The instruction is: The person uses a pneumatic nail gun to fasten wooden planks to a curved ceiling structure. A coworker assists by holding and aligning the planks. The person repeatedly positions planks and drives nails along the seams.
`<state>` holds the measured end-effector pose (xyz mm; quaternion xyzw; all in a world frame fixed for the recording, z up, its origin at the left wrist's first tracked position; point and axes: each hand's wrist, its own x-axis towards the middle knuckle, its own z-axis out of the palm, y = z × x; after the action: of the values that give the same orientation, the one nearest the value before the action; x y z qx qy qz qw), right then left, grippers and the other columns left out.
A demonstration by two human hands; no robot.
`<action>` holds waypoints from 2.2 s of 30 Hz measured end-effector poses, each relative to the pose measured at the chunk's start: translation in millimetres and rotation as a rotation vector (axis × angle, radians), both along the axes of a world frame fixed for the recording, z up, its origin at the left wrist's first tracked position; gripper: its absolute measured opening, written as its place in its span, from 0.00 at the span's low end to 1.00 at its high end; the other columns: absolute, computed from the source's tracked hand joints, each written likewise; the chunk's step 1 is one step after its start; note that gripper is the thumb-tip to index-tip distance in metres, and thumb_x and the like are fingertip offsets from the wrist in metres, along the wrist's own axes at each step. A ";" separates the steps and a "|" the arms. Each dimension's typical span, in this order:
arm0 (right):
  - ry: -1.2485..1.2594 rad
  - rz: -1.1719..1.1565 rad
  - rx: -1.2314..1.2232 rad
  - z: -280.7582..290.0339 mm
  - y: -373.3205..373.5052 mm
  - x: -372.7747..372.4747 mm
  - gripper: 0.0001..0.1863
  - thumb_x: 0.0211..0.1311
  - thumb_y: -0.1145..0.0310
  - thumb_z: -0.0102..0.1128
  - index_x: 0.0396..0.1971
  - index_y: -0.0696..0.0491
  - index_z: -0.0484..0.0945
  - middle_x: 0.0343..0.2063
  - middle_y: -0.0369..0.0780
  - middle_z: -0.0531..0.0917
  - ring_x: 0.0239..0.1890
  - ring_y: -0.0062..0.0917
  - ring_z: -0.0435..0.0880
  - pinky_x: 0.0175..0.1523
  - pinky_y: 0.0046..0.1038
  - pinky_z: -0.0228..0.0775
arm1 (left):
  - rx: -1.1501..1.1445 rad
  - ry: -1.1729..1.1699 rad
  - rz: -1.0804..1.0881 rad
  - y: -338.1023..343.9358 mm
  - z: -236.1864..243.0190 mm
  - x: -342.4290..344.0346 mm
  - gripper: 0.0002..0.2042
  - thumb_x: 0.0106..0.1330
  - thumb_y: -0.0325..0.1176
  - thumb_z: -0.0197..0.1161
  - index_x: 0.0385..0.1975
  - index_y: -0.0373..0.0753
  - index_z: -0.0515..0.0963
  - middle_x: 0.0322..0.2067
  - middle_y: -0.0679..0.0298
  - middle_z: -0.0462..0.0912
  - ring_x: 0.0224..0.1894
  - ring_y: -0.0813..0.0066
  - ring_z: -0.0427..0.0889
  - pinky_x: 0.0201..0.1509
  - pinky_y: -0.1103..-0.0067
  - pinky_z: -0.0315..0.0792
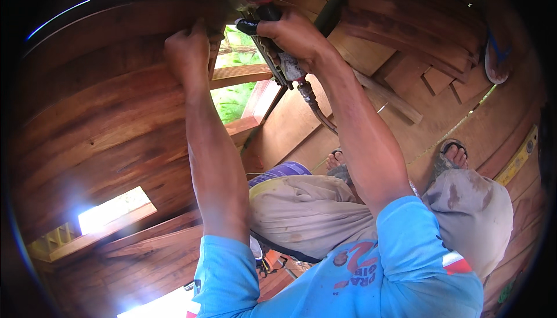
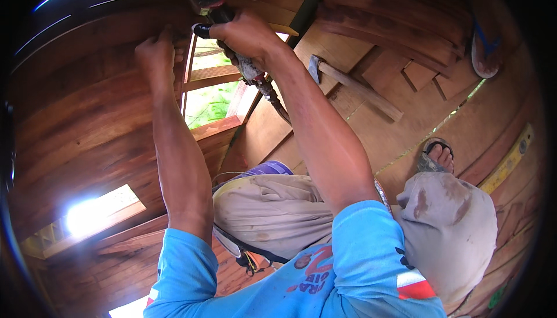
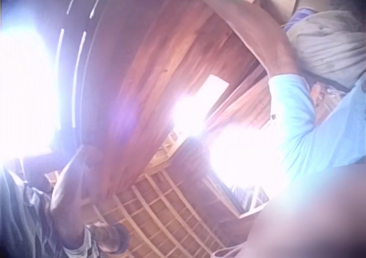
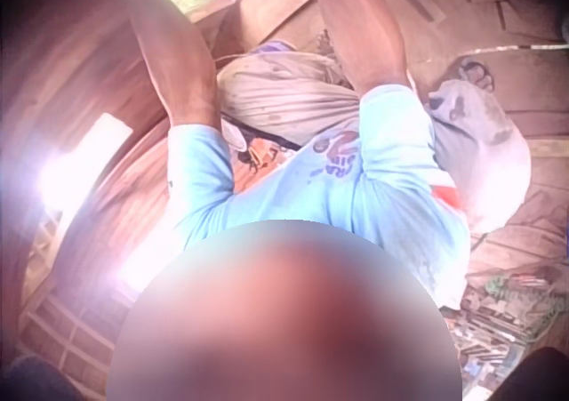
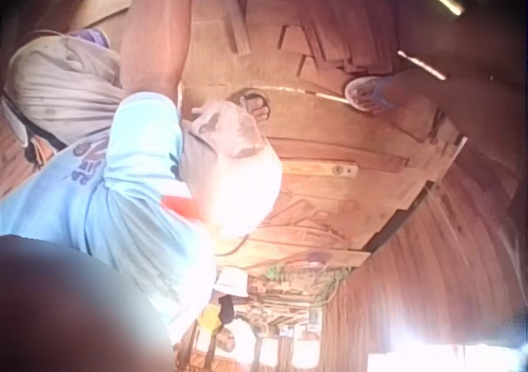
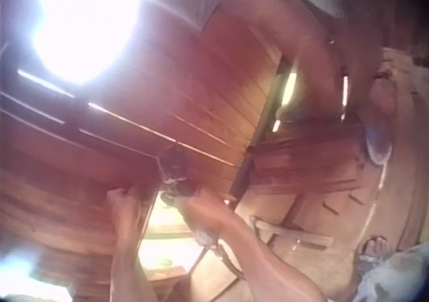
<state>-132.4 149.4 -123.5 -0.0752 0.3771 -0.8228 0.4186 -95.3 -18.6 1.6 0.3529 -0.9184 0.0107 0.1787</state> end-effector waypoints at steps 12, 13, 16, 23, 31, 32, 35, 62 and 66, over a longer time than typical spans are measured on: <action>0.076 -0.103 0.174 -20.9 35.5 -3.8 0.20 0.58 0.57 0.75 0.42 0.56 0.84 0.25 0.35 0.82 0.24 0.16 0.76 0.28 0.27 0.67 | -0.065 0.017 0.090 1.4 -7.3 -4.2 0.22 0.62 0.52 0.68 0.27 0.33 0.88 0.30 0.45 0.88 0.38 0.44 0.87 0.46 0.57 0.76; 0.149 -0.170 0.106 -20.1 36.3 -3.2 0.20 0.58 0.57 0.74 0.43 0.56 0.84 0.25 0.34 0.83 0.25 0.16 0.76 0.30 0.27 0.68 | -0.061 0.032 0.091 1.0 -8.2 -3.9 0.22 0.62 0.52 0.68 0.27 0.33 0.88 0.30 0.45 0.88 0.38 0.43 0.87 0.46 0.57 0.76; 0.227 -0.297 0.029 -11.4 42.3 -2.9 0.19 0.60 0.59 0.72 0.44 0.56 0.83 0.27 0.34 0.82 0.26 0.15 0.76 0.30 0.26 0.69 | -0.090 0.080 -0.019 0.4 -8.9 -3.5 0.19 0.64 0.42 0.72 0.24 0.27 0.85 0.17 0.58 0.83 0.16 0.71 0.82 0.22 0.73 0.75; 0.235 -0.237 -0.011 12.1 38.6 -0.2 0.22 0.58 0.59 0.71 0.48 0.56 0.82 0.25 0.34 0.82 0.28 0.16 0.76 0.32 0.26 0.68 | -0.084 0.054 0.048 -1.3 -11.7 -4.7 0.23 0.63 0.51 0.67 0.26 0.33 0.88 0.29 0.44 0.87 0.38 0.40 0.86 0.47 0.55 0.76; 0.102 -0.109 0.053 -32.8 44.0 37.4 0.18 0.57 0.63 0.67 0.41 0.61 0.80 0.17 0.34 0.78 0.18 0.17 0.74 0.25 0.25 0.64 | 0.030 0.041 0.104 15.4 -6.6 -8.0 0.24 0.64 0.52 0.66 0.25 0.32 0.87 0.24 0.47 0.87 0.33 0.45 0.86 0.46 0.59 0.77; 0.068 -0.066 0.060 -38.8 43.9 40.0 0.17 0.58 0.63 0.67 0.41 0.60 0.80 0.17 0.34 0.78 0.18 0.17 0.75 0.25 0.25 0.64 | 0.032 0.032 0.125 17.2 -7.1 -7.6 0.24 0.64 0.52 0.66 0.24 0.32 0.87 0.24 0.47 0.86 0.32 0.46 0.86 0.46 0.60 0.77; 0.050 -0.073 0.024 -49.9 45.1 47.9 0.16 0.57 0.63 0.68 0.38 0.60 0.80 0.17 0.34 0.78 0.18 0.16 0.74 0.25 0.25 0.64 | 0.007 0.041 0.142 17.7 -7.7 -6.2 0.24 0.65 0.51 0.66 0.23 0.32 0.86 0.22 0.49 0.86 0.31 0.48 0.86 0.44 0.61 0.77; 0.168 -0.187 0.088 19.6 23.1 -8.9 0.16 0.54 0.64 0.66 0.39 0.60 0.82 0.20 0.34 0.80 0.21 0.17 0.75 0.28 0.29 0.67 | -0.159 -0.001 0.117 18.3 -3.0 0.5 0.21 0.63 0.52 0.68 0.30 0.36 0.88 0.32 0.43 0.87 0.42 0.36 0.85 0.51 0.53 0.76; 0.110 -0.204 -0.027 18.9 38.1 -4.8 0.11 0.61 0.67 0.67 0.37 0.59 0.82 0.20 0.32 0.79 0.19 0.12 0.73 0.25 0.23 0.63 | -0.073 0.044 0.113 27.5 -0.2 -2.2 0.20 0.64 0.50 0.67 0.26 0.35 0.88 0.28 0.41 0.85 0.36 0.37 0.85 0.47 0.53 0.76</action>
<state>-137.2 187.5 -104.6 -0.0870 0.3938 -0.8609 0.3103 -97.4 8.9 1.5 0.3975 -0.8919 0.0464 0.2106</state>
